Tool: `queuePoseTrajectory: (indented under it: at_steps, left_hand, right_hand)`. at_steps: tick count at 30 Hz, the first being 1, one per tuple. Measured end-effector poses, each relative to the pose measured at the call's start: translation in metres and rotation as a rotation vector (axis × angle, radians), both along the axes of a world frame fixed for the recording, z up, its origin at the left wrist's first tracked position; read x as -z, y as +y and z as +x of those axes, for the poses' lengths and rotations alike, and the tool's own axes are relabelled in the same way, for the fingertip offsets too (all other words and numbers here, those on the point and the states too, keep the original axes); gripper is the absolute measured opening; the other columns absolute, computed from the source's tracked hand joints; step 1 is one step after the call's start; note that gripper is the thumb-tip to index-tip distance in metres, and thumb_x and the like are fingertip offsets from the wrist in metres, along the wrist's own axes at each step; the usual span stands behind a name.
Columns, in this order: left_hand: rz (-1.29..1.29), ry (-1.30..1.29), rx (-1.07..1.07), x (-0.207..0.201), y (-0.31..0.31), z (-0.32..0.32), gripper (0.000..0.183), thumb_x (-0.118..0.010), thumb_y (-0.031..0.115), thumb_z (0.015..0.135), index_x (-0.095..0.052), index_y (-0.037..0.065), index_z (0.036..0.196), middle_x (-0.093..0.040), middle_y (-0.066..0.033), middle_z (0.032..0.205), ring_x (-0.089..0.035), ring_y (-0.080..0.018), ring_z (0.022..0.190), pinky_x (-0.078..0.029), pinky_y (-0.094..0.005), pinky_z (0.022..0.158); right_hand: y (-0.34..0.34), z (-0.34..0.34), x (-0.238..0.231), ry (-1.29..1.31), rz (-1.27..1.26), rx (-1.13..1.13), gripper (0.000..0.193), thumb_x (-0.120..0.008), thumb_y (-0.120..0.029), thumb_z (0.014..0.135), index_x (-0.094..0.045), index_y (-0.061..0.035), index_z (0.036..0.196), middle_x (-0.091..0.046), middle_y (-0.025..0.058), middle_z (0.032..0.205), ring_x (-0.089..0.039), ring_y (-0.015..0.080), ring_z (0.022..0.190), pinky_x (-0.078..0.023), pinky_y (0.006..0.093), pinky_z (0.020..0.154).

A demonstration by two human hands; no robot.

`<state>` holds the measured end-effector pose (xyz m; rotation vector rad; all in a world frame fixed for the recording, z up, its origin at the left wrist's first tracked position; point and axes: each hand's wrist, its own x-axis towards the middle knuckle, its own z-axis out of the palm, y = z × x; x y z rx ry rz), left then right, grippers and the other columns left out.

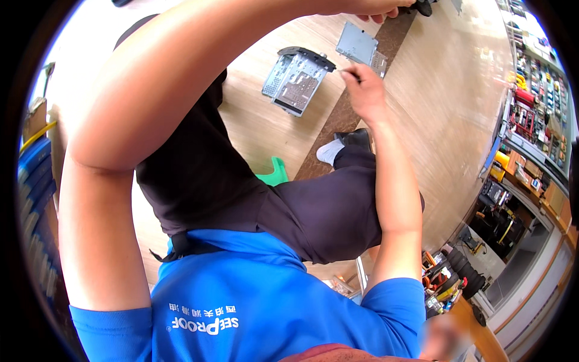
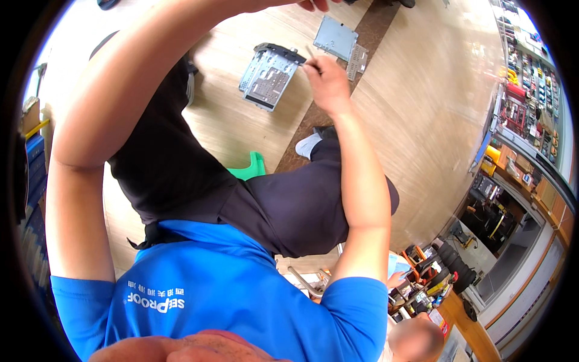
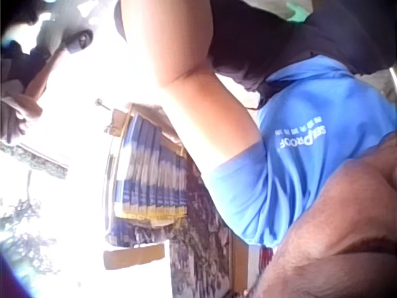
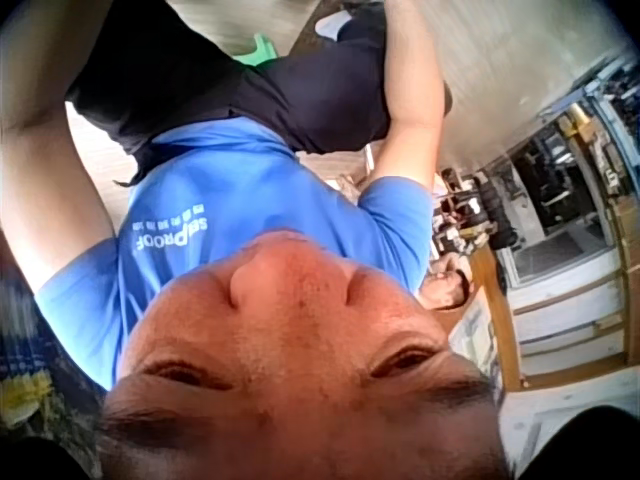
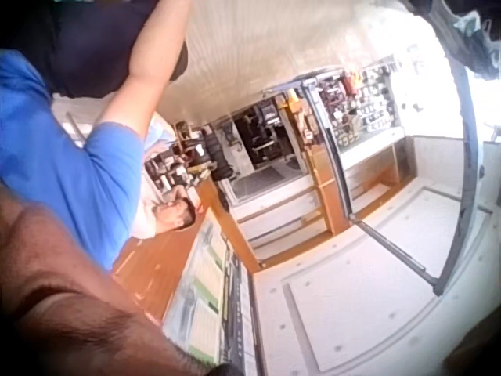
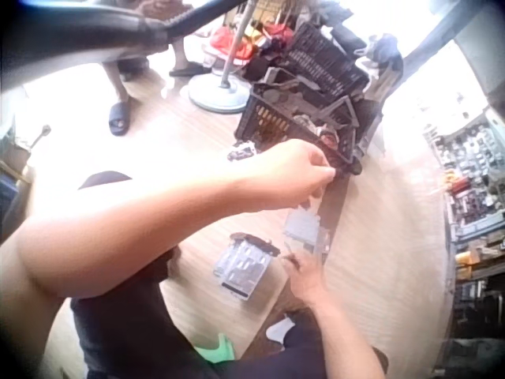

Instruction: The person disassembles a car stereo unit by hand and with a screwdriver, removing a metal cover and inspecting the interior parts.

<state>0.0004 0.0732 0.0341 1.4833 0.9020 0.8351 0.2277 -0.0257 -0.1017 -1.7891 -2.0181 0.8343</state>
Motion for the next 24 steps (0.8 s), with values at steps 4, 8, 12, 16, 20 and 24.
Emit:
queuePoseTrajectory:
  at_steps: [4, 8, 12, 16, 20, 24]
  left_hand:
    - [0.115, 0.024, 0.028, 0.023, 0.014, 0.015, 0.030, -0.058, 0.020, 0.093, -0.069, -0.008, 0.093, -0.070, -0.0205, 0.082, -0.069, -0.0298, 0.076, -0.055, -0.0382, 0.070]
    - [0.205, 0.056, -0.009, 0.026, 0.014, 0.027, 0.028, -0.061, 0.020, 0.091, -0.072, -0.005, 0.088, -0.070, -0.0234, 0.081, -0.070, -0.0347, 0.078, -0.054, -0.0414, 0.074]
    - [0.215, 0.073, 0.023, 0.025, 0.011, 0.018, 0.029, -0.063, 0.022, 0.091, -0.073, -0.005, 0.083, -0.070, -0.0237, 0.080, -0.069, -0.0366, 0.079, -0.053, -0.0433, 0.076]
    - [0.302, 0.142, 0.016, 0.022, 0.010, 0.017, 0.030, -0.065, 0.023, 0.090, -0.073, -0.005, 0.082, -0.069, -0.0248, 0.080, -0.069, -0.0384, 0.079, -0.053, -0.0443, 0.076]
    - [0.329, 0.211, 0.070, 0.021, 0.012, 0.015, 0.030, -0.065, 0.024, 0.090, -0.073, -0.004, 0.083, -0.069, -0.0258, 0.081, -0.068, -0.0397, 0.081, -0.053, -0.0451, 0.077]
    - [0.341, 0.226, 0.070, 0.022, 0.011, 0.014, 0.030, -0.065, 0.024, 0.090, -0.072, -0.005, 0.084, -0.069, -0.0263, 0.083, -0.068, -0.0399, 0.082, -0.053, -0.0450, 0.078]
  right_hand:
    - [-0.024, 0.003, 0.071, -0.074, -0.064, -0.187, 0.016, -0.063, -0.017, 0.089, -0.067, -0.0018, 0.091, -0.067, 0.0190, 0.091, -0.065, 0.0361, 0.087, -0.052, 0.0426, 0.077]
    - [-0.048, 0.009, 0.112, -0.078, -0.091, -0.225, 0.014, -0.063, -0.016, 0.089, -0.064, -0.0016, 0.089, -0.066, 0.0194, 0.089, -0.064, 0.0387, 0.085, -0.051, 0.0456, 0.076]
    - [-0.053, 0.003, 0.120, -0.088, -0.052, -0.242, 0.013, -0.063, -0.015, 0.089, -0.063, -0.0021, 0.090, -0.064, 0.0195, 0.090, -0.063, 0.0398, 0.085, -0.051, 0.0471, 0.076]
    - [-0.050, 0.004, 0.121, -0.102, -0.011, -0.192, 0.014, -0.062, -0.015, 0.090, -0.062, -0.0022, 0.094, -0.063, 0.0201, 0.092, -0.063, 0.0404, 0.086, -0.051, 0.0478, 0.076]
    - [-0.044, 0.004, 0.121, -0.099, -0.002, -0.241, 0.014, -0.062, -0.015, 0.090, -0.061, -0.0027, 0.095, -0.063, 0.0201, 0.092, -0.062, 0.0406, 0.087, -0.051, 0.0480, 0.076]
    - [-0.042, 0.001, 0.120, -0.114, -0.006, -0.251, 0.012, -0.062, -0.015, 0.090, -0.061, -0.0031, 0.092, -0.063, 0.0194, 0.092, -0.063, 0.0396, 0.087, -0.051, 0.0477, 0.076]
